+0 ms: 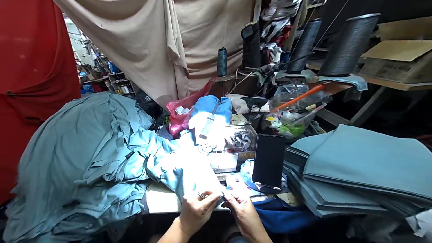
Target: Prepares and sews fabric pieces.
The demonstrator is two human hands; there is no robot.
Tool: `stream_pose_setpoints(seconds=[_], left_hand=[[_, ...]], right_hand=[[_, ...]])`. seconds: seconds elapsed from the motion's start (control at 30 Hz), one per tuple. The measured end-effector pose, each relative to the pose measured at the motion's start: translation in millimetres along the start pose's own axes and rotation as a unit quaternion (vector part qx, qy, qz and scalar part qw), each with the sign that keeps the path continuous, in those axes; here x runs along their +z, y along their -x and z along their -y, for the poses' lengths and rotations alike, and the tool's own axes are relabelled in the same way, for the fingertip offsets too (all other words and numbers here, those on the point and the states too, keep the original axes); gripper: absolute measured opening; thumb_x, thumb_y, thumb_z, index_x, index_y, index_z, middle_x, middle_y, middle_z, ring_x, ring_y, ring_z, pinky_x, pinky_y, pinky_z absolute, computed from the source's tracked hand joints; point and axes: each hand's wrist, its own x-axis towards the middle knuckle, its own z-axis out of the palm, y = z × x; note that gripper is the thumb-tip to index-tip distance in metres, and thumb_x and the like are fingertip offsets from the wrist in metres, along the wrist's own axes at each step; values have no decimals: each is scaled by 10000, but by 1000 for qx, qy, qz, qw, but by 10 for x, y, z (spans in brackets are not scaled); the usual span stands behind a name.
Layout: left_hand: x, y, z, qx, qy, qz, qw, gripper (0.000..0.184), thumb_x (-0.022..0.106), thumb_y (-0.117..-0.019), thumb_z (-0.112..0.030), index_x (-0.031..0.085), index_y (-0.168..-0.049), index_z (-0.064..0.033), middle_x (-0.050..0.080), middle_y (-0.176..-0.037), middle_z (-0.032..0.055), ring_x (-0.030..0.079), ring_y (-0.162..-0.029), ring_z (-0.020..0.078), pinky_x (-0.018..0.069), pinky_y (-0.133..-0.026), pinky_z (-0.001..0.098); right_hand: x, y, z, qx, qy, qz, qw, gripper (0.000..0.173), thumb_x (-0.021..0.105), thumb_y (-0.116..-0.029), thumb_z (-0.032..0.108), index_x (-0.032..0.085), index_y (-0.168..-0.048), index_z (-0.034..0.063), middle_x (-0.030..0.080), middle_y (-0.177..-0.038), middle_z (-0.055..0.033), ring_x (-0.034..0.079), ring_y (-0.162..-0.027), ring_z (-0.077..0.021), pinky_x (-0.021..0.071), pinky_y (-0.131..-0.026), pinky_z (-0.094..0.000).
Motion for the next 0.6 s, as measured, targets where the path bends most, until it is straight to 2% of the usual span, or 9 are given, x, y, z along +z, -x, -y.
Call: stream_pose_setpoints(seconds=[0.13, 0.2, 0.27, 0.33, 0.4, 0.43, 0.47, 0.53, 0.6], left_hand=[[65, 5, -69, -6, -36, -2, 999, 136, 697, -956, -199, 818, -999, -154, 766, -922, 19, 708, -806, 60, 579, -727, 197], [79, 8, -96, 9, -70, 5, 997, 147, 683, -947, -212, 821, -983, -177, 767, -923, 16, 710, -807, 77, 575, -721, 217], [93, 44, -122, 9, -74, -2, 997, 167, 661, -947, -257, 817, -973, -204, 763, -963, -2, 698, -885, 100, 569, -797, 257], [110, 156, -145, -60, -13, -42, 997, 190, 636, -991, -319, 801, -1014, -228, 737, -1057, -27, 643, -1056, 101, 503, -958, 294], [110, 319, -199, -199, 67, -136, 968, 210, 634, -997, -285, 777, -1022, -132, 701, -1120, 21, 596, -1165, 99, 453, -1053, 293], [95, 396, -243, -292, 98, -189, 933, 244, 627, -981, -202, 718, -1061, 10, 670, -1176, 125, 590, -1205, 144, 466, -1069, 295], [70, 438, -284, -398, 124, -231, 879, 335, 570, -966, -111, 597, -1188, 139, 614, -1266, 237, 585, -1228, 201, 484, -1056, 317], [-6, 428, -326, -588, 220, -294, 721, 476, 456, -1043, -111, 391, -1465, 99, 454, -1486, 272, 505, -1327, 288, 446, -1078, 428], [-38, 353, -320, -662, 301, -331, 602, 453, 378, -1099, -170, 367, -1502, 36, 477, -1462, 240, 534, -1265, 289, 460, -1029, 455]], right_hand=[[-7, 22, 25, -5, -21, 18, 1000, 197, 554, -1009, 73, 725, -937, 8, 736, -852, -40, 710, -778, -118, 610, -743, -290], [11, -22, 17, -7, -32, 12, 999, 77, 684, -924, 81, 700, -888, 15, 721, -784, -44, 706, -725, -120, 610, -722, -283], [55, -63, 18, -2, -50, -11, 999, 81, 750, -835, -14, 674, -861, -8, 701, -746, -62, 693, -685, -125, 612, -699, -277], [103, -119, 27, 2, -62, -29, 998, 96, 752, -823, -60, 668, -802, -19, 691, -714, -75, 682, -654, -128, 609, -680, -278], [140, -153, 50, 2, -63, -36, 997, 109, 739, -842, -64, 670, -772, -15, 679, -694, -62, 662, -639, -114, 595, -674, -265], [152, -164, 72, 0, -63, -33, 997, 100, 726, -848, -69, 677, -781, -12, 684, -700, -56, 664, -649, -110, 595, -686, -264], [162, -172, 90, -5, -63, -28, 998, 97, 715, -851, -74, 680, -789, -8, 692, -709, -54, 671, -662, -108, 597, -696, -264], [178, -174, 113, -8, -64, -17, 998, 118, 694, -867, -67, 674, -779, 9, 693, -713, -50, 673, -671, -106, 595, -695, -268], [184, -168, 142, -2, -73, 0, 997, 119, 657, -898, -54, 688, -799, 5, 709, -740, -59, 692, -694, -120, 611, -713, -290]])
